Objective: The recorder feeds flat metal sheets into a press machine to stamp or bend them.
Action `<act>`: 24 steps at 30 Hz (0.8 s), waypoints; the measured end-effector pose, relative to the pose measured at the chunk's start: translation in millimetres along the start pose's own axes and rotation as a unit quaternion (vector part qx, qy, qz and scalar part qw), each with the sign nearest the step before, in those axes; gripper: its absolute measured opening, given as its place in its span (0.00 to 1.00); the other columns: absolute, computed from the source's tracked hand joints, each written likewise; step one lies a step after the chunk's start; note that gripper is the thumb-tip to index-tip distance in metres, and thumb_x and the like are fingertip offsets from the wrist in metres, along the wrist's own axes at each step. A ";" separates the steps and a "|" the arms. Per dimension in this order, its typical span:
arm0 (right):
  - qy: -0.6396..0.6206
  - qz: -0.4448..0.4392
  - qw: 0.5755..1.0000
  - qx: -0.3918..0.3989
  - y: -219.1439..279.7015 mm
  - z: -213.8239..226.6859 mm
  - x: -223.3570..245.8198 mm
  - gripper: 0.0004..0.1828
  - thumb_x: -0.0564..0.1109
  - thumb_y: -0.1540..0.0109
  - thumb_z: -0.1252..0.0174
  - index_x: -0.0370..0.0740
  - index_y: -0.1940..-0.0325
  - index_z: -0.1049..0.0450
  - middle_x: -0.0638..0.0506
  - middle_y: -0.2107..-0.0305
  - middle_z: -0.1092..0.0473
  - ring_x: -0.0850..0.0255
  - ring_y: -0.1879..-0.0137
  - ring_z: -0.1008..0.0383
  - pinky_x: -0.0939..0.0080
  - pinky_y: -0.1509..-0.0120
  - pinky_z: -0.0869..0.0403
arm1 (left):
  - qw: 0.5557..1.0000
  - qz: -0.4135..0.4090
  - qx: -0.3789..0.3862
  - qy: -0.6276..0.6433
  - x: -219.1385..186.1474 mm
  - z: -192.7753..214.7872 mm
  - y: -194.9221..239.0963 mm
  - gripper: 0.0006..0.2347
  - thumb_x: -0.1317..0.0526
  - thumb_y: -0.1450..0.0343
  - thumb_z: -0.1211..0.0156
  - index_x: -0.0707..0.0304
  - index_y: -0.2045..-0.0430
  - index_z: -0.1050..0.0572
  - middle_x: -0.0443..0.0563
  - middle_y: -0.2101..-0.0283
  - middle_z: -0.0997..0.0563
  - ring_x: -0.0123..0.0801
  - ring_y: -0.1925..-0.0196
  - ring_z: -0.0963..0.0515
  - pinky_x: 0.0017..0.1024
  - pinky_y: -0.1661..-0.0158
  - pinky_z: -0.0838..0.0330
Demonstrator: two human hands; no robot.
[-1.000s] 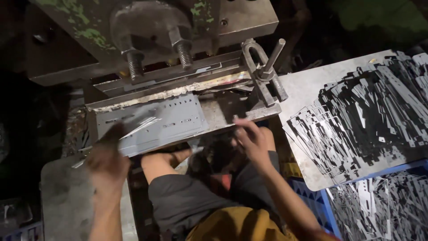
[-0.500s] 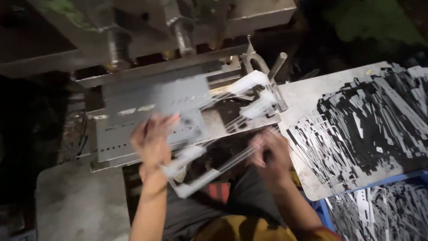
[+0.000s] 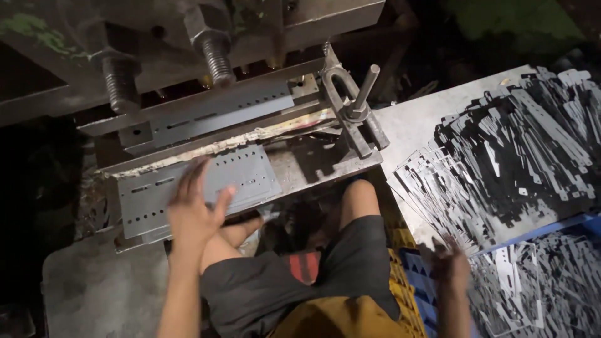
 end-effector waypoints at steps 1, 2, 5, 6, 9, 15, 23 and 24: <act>0.074 -0.076 0.993 -0.047 -7.8 3.4 -23.2 0.16 0.45 0.31 0.55 0.37 0.41 0.32 0.44 0.59 0.30 0.61 0.61 0.27 0.59 0.54 0.19 | 0.969 -0.104 -0.011 -0.222 2.0 11.7 13.8 0.29 0.43 0.31 0.47 0.67 0.43 0.28 0.65 0.42 0.22 0.51 0.42 0.22 0.47 0.45 0.26; 0.076 -0.076 0.993 -0.040 -3.9 -6.6 -34.0 0.16 0.45 0.31 0.55 0.37 0.41 0.32 0.44 0.59 0.30 0.61 0.61 0.27 0.59 0.54 0.19 | 0.969 -0.100 -0.017 -0.224 7.4 16.1 24.6 0.29 0.43 0.31 0.47 0.67 0.43 0.28 0.65 0.42 0.22 0.51 0.42 0.22 0.47 0.45 0.26; 0.141 -0.065 0.985 0.078 26.3 -51.3 -58.1 0.19 0.43 0.32 0.48 0.36 0.37 0.30 0.46 0.61 0.27 0.64 0.63 0.29 0.68 0.63 0.31 | 0.865 -0.198 0.042 -0.459 19.3 23.8 55.8 0.32 0.44 0.33 0.48 0.71 0.38 0.33 0.67 0.31 0.34 0.55 0.27 0.39 0.54 0.34 0.40; 0.153 -0.054 0.980 0.113 41.5 -77.7 -56.3 0.18 0.42 0.33 0.46 0.35 0.39 0.30 0.47 0.63 0.27 0.65 0.63 0.28 0.69 0.63 0.31 | 0.850 -0.206 0.089 -0.476 23.6 25.9 61.6 0.29 0.50 0.32 0.45 0.70 0.38 0.33 0.64 0.31 0.35 0.55 0.27 0.40 0.54 0.33 0.42; 0.184 -0.048 0.967 0.172 73.8 -144.1 -49.0 0.17 0.41 0.34 0.44 0.35 0.42 0.27 0.50 0.68 0.28 0.67 0.66 0.30 0.71 0.67 0.35 | 0.818 -0.233 0.139 -0.508 29.9 36.4 57.9 0.26 0.59 0.34 0.42 0.69 0.39 0.32 0.60 0.32 0.33 0.51 0.28 0.37 0.49 0.33 0.40; 0.224 -0.003 0.926 0.304 125.3 -208.3 -27.2 0.11 0.40 0.33 0.45 0.37 0.46 0.25 0.54 0.73 0.28 0.73 0.69 0.33 0.74 0.68 0.38 | 0.877 -0.268 -0.008 -0.400 -2.3 80.8 49.6 0.19 0.71 0.35 0.39 0.68 0.49 0.23 0.56 0.42 0.22 0.45 0.38 0.23 0.41 0.41 0.24; 0.228 -0.067 0.883 0.405 157.1 -247.3 -41.1 0.09 0.41 0.32 0.46 0.38 0.49 0.25 0.56 0.74 0.29 0.74 0.73 0.35 0.74 0.72 0.41 | 0.895 -0.263 -0.025 -0.359 7.9 65.6 48.4 0.20 0.73 0.40 0.41 0.66 0.53 0.19 0.55 0.46 0.17 0.44 0.43 0.18 0.39 0.45 0.21; 0.215 -0.060 0.870 0.440 164.2 -253.7 -40.7 0.09 0.41 0.31 0.46 0.38 0.48 0.25 0.56 0.75 0.29 0.74 0.74 0.37 0.74 0.73 0.41 | 0.897 -0.264 -0.010 -0.354 11.7 63.4 49.9 0.19 0.72 0.39 0.39 0.64 0.53 0.18 0.54 0.47 0.17 0.44 0.44 0.18 0.38 0.46 0.21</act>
Point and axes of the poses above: each hand's wrist, its own y-axis away from the middle knuckle, its own z-axis out of the back of the hand, x = y × z, the point moved 3 cm from there along -y, towards the middle knuckle
